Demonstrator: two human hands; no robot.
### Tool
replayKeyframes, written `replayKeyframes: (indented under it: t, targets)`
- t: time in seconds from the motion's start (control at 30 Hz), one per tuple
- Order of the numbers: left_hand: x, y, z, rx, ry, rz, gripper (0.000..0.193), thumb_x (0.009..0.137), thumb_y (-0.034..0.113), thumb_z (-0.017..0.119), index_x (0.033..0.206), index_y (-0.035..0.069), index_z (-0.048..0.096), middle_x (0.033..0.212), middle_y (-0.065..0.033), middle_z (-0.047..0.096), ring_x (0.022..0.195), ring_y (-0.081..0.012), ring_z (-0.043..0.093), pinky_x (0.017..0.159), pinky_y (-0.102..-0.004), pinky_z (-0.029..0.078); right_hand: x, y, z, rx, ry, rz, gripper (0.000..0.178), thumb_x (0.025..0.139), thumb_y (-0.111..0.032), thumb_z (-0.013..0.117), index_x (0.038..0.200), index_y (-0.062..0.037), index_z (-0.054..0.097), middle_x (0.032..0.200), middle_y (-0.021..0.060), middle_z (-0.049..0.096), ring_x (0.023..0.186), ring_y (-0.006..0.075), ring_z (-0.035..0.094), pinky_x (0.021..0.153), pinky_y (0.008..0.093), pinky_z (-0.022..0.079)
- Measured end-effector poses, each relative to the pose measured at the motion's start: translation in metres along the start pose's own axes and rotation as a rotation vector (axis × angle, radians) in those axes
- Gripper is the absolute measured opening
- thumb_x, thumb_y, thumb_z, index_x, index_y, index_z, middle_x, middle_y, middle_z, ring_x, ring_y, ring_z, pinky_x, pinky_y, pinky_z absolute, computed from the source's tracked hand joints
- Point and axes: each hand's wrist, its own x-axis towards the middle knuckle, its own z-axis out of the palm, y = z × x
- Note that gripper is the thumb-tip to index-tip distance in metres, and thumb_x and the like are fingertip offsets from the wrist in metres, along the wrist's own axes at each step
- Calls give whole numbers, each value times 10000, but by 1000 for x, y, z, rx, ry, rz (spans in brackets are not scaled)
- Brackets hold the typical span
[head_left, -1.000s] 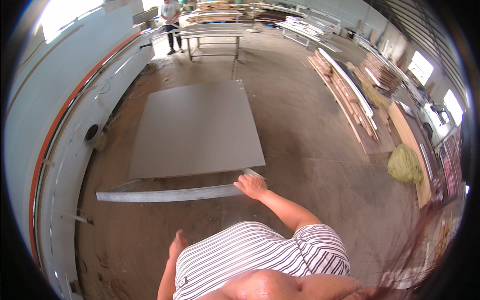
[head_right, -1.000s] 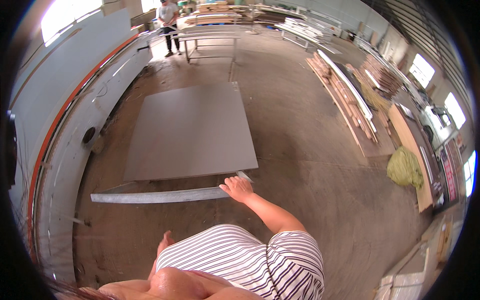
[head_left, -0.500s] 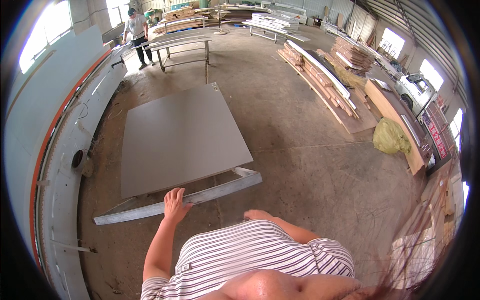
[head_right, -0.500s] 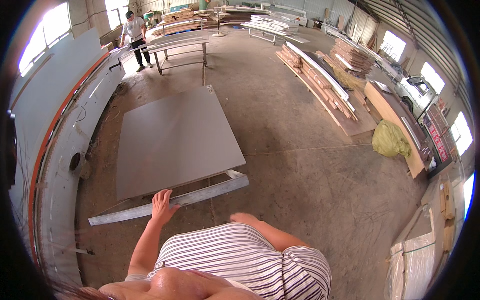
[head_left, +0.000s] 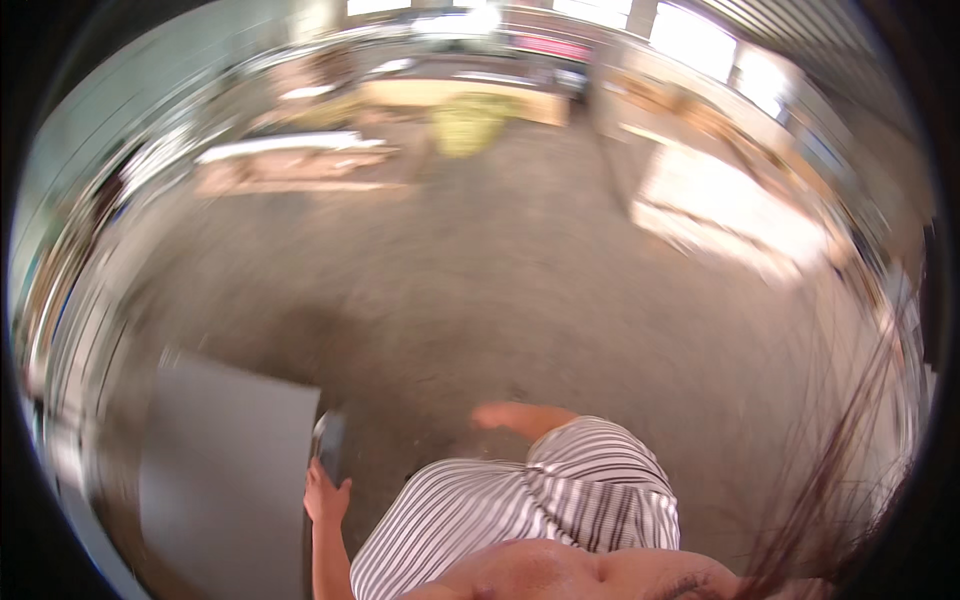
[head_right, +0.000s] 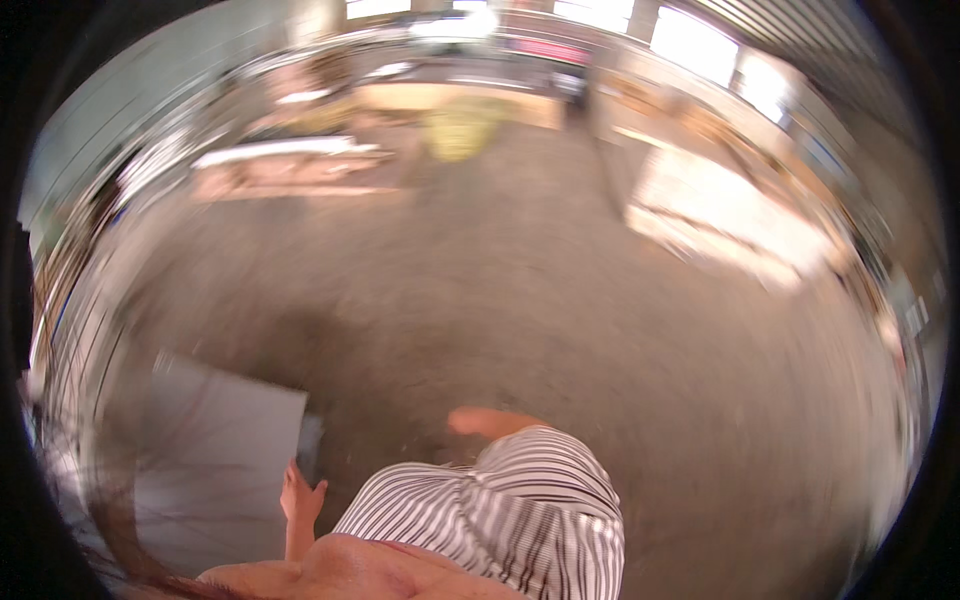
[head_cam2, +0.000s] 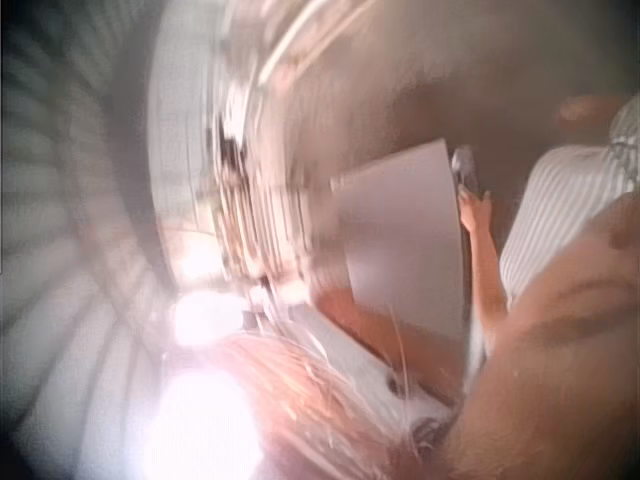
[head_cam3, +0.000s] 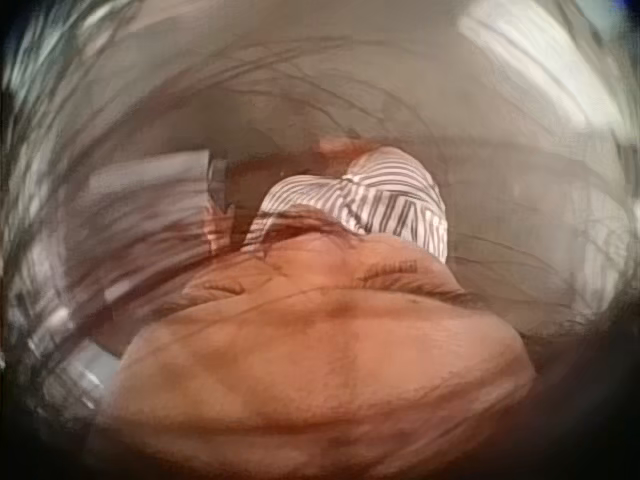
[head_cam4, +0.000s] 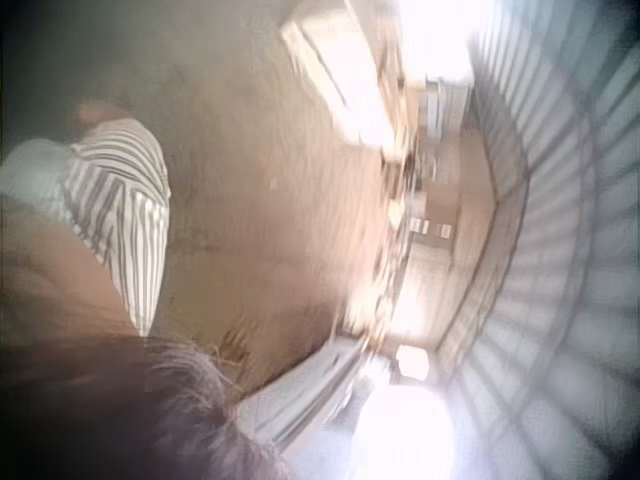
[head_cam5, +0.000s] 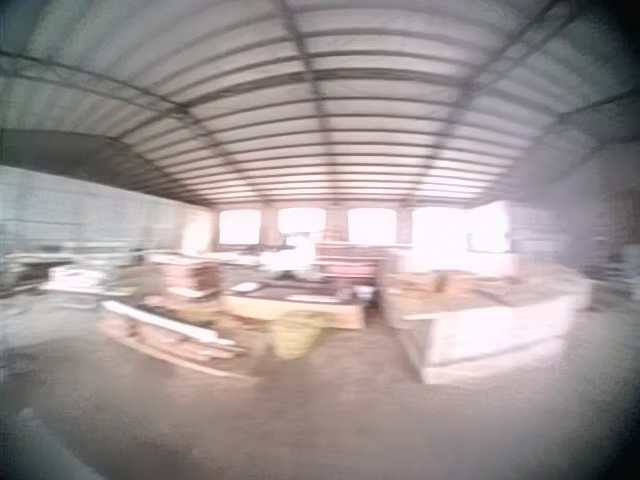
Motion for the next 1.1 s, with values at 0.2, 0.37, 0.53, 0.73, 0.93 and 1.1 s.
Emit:
replayKeyframes:
  t: [0.2,0.37,0.53,0.73,0.93,1.1]
  targets:
    - [103,63,24,-8,36,81,933,766,295,769,1518,112,246,1336,-188,555,1131,-374,593,929,-480,497,-91,-7,13,465,203,471,341,895,-350,570,913,-35,699,918,203,693,879,376,658,749,490,498]
    - [75,133,-47,34,-185,24,806,762,404,741,1404,62,395,1195,-184,646,1061,-381,624,889,-474,501,-184,22,121,581,402,739,340,897,-341,544,915,-54,725,924,172,708,854,359,657,760,496,497]
    - [72,144,-39,32,-141,139,788,762,393,737,1399,69,404,1190,-184,649,1057,-383,625,888,-475,501,-281,-36,193,722,485,1109,326,861,-338,598,1013,-86,738,999,150,720,900,337,675,784,467,526]
    - [62,162,-20,22,-185,247,768,762,379,732,1393,78,414,1184,-183,652,1053,-386,627,888,-477,502,-286,-90,333,757,108,1036,332,854,-328,576,1029,-92,728,1027,167,711,961,357,670,807,487,522]
    - [55,154,-11,11,-171,273,748,761,365,727,1387,87,425,1178,-183,656,1049,-389,629,887,-478,503,-253,-112,271,787,417,820,341,855,-328,555,1039,-90,715,1046,177,703,1008,385,655,830,507,512]
    - [52,149,-9,7,-163,287,732,761,354,723,1382,94,434,1173,-183,659,1046,-391,630,887,-479,504,-221,-84,217,738,465,932,362,854,-344,538,1042,-77,693,1051,198,691,1035,413,634,856,514,500]
